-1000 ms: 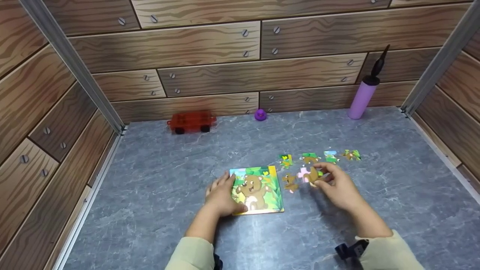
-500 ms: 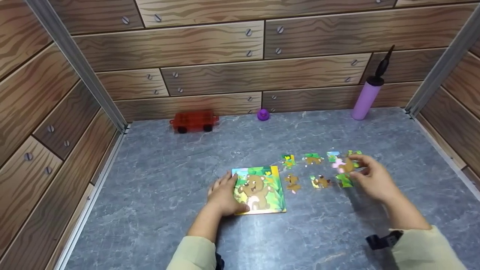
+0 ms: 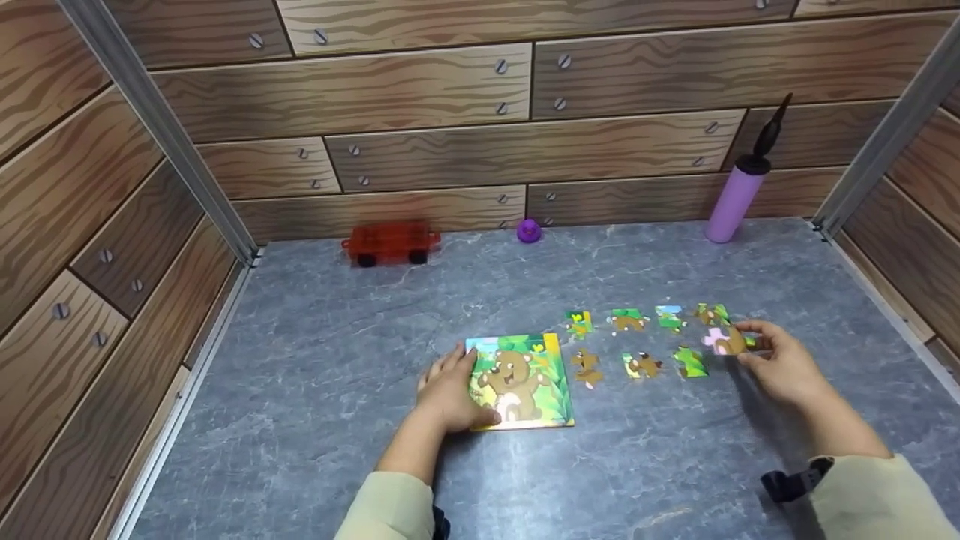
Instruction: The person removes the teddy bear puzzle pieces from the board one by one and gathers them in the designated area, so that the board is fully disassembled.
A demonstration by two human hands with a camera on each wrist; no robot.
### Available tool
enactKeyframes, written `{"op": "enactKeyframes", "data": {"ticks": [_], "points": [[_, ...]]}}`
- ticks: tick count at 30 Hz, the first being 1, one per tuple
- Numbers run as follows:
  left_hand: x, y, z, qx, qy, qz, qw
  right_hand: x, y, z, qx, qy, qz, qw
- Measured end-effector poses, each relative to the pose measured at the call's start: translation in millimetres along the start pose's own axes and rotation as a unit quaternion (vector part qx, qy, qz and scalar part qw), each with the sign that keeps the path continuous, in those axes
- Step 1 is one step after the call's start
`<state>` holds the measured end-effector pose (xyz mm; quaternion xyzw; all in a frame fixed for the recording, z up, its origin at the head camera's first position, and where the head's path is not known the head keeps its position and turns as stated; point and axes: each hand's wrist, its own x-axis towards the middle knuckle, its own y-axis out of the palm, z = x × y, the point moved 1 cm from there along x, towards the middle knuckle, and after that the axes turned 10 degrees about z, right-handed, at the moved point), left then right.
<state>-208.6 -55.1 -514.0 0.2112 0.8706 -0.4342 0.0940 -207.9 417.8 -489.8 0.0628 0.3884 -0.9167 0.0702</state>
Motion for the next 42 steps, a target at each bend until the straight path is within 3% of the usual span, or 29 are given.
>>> {"op": "enactKeyframes", "data": {"ticks": [11, 16, 24, 42], "points": [[0.0, -0.7, -0.5, 0.006, 0.002, -0.002, 1.0000, 4.7, -4.1, -24.0, -0.036, 0.018, -0.006, 0.999], [-0.7, -0.2, -1.0, 0.005, 0.003, -0.001, 1.0000, 6.9, -3.5, -30.4, -0.045, 0.037, 0.009, 0.998], [-0.2, 0.1, -0.3, 0.009, 0.000, 0.000, 1.0000, 9.1, -0.9, -34.0, -0.048, 0.054, 0.022, 0.997], [0.7, 0.2, 0.3, 0.012, 0.000, 0.001, 0.9999, 9.3, -0.6, -33.0, -0.052, 0.049, 0.026, 0.997]]}}
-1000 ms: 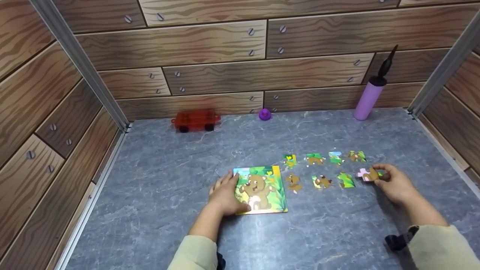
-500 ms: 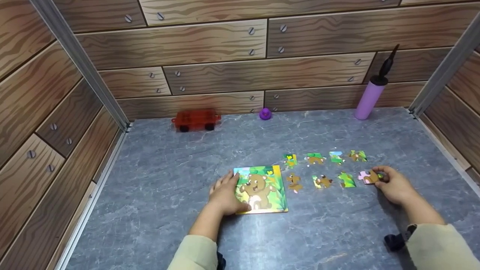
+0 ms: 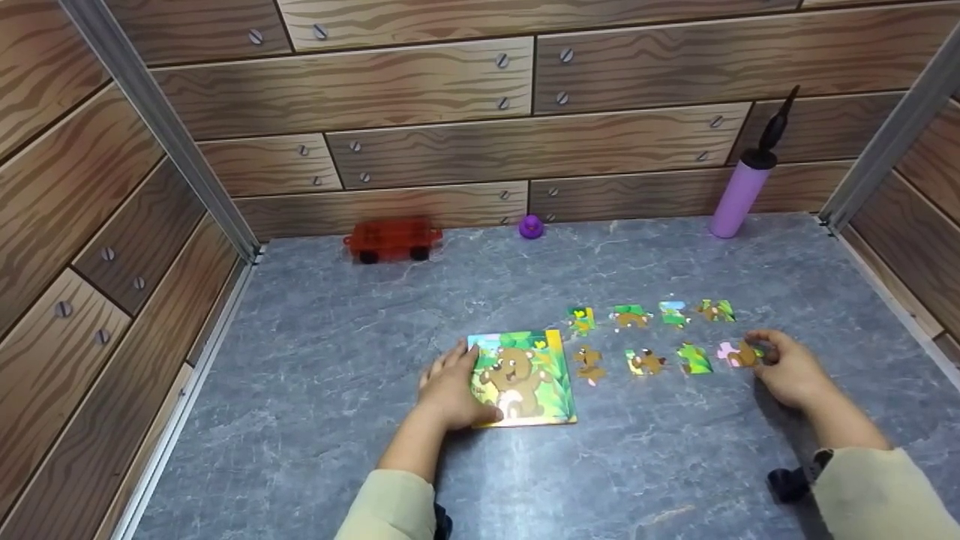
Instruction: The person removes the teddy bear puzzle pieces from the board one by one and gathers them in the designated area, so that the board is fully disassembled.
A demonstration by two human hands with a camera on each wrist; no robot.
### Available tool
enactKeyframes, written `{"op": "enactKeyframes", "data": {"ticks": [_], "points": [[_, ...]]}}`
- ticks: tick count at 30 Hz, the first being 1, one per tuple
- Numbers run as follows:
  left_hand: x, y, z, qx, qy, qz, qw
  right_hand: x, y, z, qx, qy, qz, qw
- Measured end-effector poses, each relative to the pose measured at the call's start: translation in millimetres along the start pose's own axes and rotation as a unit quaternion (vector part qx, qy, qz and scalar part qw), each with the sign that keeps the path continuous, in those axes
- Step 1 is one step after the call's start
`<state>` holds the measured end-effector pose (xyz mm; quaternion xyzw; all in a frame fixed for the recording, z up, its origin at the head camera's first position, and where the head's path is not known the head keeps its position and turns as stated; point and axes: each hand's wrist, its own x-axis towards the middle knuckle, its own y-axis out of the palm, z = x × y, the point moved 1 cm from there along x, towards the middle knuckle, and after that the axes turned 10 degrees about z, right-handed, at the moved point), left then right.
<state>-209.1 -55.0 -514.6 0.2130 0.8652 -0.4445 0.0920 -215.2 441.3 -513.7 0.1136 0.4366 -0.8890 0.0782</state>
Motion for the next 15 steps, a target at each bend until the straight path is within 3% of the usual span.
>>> {"op": "enactKeyframes", "data": {"ticks": [7, 15], "points": [[0.0, -1.1, -0.6, 0.003, 0.001, -0.002, 1.0000, -4.5, 0.0, 12.9, 0.013, 0.015, -0.022, 1.000], [-1.2, -0.1, 0.1, -0.004, -0.003, 0.000, 1.0000, -8.6, 8.2, 49.7, 0.033, -0.030, -0.037, 0.998]]}}
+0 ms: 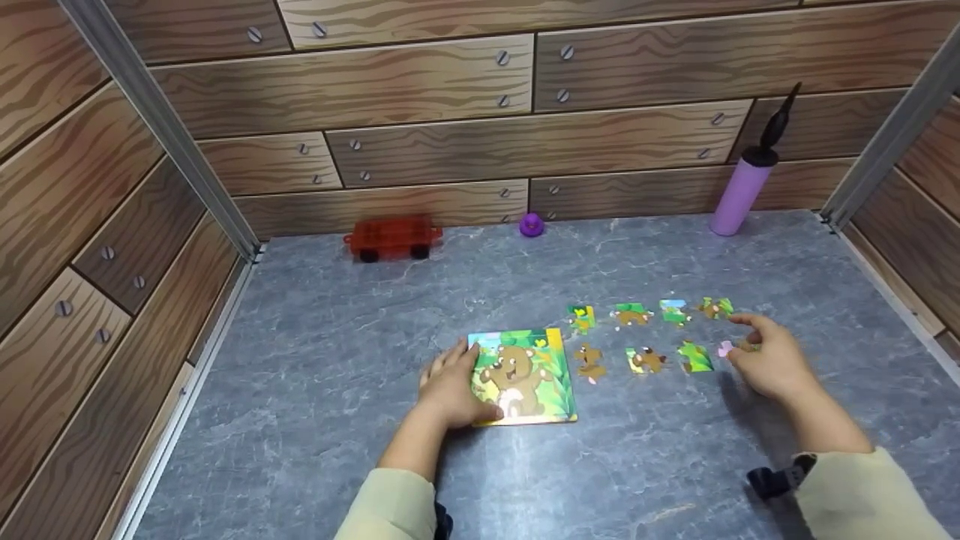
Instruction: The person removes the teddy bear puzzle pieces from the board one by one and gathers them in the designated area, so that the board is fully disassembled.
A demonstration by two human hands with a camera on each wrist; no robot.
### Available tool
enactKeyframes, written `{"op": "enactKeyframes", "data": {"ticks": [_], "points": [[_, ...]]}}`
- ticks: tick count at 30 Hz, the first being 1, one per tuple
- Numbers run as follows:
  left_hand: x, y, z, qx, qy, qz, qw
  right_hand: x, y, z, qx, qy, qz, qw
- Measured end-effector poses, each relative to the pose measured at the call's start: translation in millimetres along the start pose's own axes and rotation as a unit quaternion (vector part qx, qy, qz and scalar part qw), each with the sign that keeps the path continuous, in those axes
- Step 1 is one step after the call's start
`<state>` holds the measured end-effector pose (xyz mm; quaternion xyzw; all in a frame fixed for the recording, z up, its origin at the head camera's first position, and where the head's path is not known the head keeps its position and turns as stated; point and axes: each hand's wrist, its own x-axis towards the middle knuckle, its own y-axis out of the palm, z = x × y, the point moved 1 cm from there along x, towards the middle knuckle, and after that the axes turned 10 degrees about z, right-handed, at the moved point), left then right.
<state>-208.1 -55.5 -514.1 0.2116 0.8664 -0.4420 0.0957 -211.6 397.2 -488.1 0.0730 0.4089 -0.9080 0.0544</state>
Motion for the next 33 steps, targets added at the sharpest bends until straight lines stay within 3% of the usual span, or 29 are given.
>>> {"op": "enactKeyframes", "data": {"ticks": [6, 21, 33], "points": [[-0.1, 0.7, -0.8, 0.004, 0.001, -0.001, 1.0000, -1.3, 16.8, 24.9, 0.013, -0.061, -0.024, 0.998], [0.9, -0.6, -1.4, 0.010, 0.004, -0.004, 0.9999, -6.0, 66.8, 87.3, 0.034, -0.131, 0.019, 0.991], [1.7, 1.1, -0.6, 0.007, 0.000, -0.005, 1.0000, -9.0, 118.9, 128.6, 0.052, -0.127, 0.074, 0.988]]}}
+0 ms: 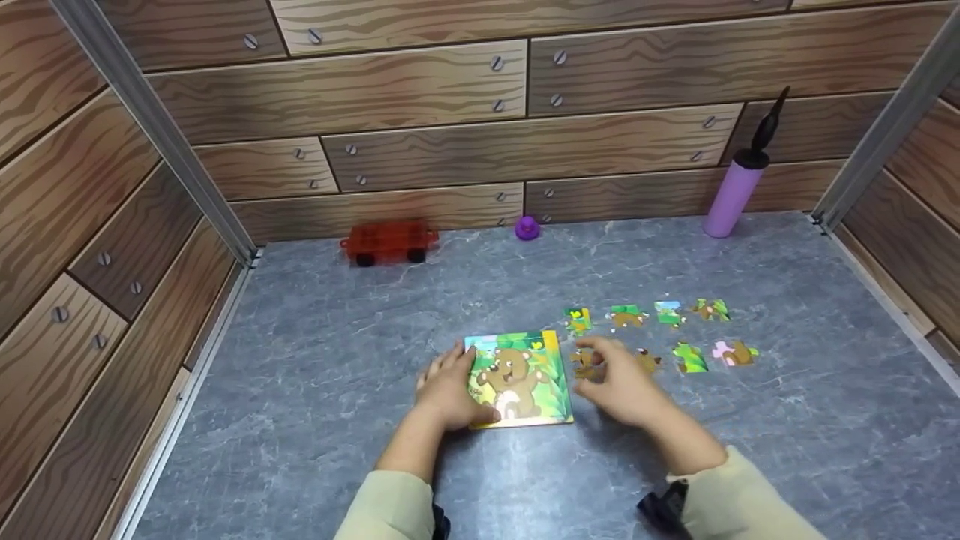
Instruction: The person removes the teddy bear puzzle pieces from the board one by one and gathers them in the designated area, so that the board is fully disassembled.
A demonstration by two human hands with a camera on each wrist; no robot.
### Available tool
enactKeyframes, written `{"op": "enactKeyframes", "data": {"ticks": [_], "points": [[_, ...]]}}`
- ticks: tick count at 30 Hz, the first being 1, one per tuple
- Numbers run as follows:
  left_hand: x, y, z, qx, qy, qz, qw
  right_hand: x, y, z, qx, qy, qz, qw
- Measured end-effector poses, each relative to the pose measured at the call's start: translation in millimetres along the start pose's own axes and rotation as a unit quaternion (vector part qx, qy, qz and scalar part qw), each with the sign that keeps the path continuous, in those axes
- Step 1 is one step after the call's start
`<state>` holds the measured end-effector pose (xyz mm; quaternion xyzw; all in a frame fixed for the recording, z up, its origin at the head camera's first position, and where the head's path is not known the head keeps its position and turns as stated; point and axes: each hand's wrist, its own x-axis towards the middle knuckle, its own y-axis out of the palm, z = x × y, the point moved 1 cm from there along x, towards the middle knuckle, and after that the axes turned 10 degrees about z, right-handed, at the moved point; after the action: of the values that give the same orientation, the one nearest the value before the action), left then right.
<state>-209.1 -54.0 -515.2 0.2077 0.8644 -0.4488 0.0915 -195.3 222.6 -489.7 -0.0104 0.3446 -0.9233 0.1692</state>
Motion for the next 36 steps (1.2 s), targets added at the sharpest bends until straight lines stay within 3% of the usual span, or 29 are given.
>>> {"op": "enactKeyframes", "data": {"ticks": [5, 11, 25, 36], "points": [[-0.3, -0.7, -0.1, -0.001, 0.000, 0.001, 1.0000, 3.8, 20.2, 11.7, 0.017, 0.003, 0.010, 1.000], [-1.0, -1.1, -0.6, -0.001, 0.005, -0.001, 1.0000, 7.9, 39.4, 24.0, 0.038, -0.030, 0.046, 0.998], [-1.4, -1.0, 2.5, 0.007, 0.015, 0.004, 0.9999, 15.0, 71.3, 37.3, 0.023, -0.037, 0.103, 0.994], [-3.6, -3.6, 1.1, 0.007, 0.023, 0.007, 0.9997, 19.6, 85.9, 41.7, -0.039, -0.029, 0.076, 0.996]]}}
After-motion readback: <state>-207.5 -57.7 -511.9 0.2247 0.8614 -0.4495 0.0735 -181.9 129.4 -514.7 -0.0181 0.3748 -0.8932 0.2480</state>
